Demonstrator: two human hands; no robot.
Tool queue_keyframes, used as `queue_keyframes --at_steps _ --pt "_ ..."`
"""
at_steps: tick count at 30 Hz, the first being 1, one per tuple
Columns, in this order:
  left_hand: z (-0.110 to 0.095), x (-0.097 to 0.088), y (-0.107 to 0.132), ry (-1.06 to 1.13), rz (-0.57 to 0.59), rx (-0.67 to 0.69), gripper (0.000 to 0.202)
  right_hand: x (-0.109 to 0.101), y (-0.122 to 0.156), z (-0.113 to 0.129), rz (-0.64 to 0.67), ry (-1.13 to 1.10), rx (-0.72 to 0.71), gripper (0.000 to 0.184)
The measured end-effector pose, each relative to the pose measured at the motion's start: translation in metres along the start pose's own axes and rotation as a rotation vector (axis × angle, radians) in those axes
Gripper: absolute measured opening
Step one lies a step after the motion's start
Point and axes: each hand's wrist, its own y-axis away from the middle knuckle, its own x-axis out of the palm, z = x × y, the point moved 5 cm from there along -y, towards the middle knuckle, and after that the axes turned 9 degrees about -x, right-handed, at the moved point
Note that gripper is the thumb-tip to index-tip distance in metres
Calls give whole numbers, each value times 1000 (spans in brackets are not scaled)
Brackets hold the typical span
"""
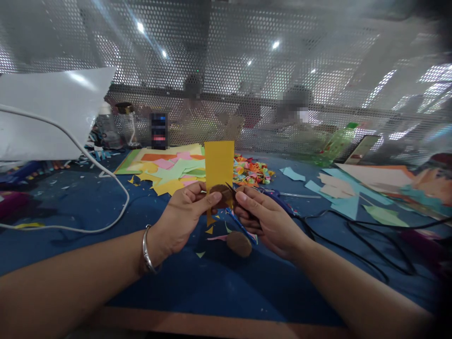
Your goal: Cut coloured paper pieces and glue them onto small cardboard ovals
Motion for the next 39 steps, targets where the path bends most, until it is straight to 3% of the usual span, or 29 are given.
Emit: queue_keyframes --at_steps 19,39 --pt "0 5 0 80 54 -33 27 -4 0 -1 -41 54 12 44" --pt "-7 -5 -4 -150 0 60 15 -5 -1 7 -23 227 -27 47"
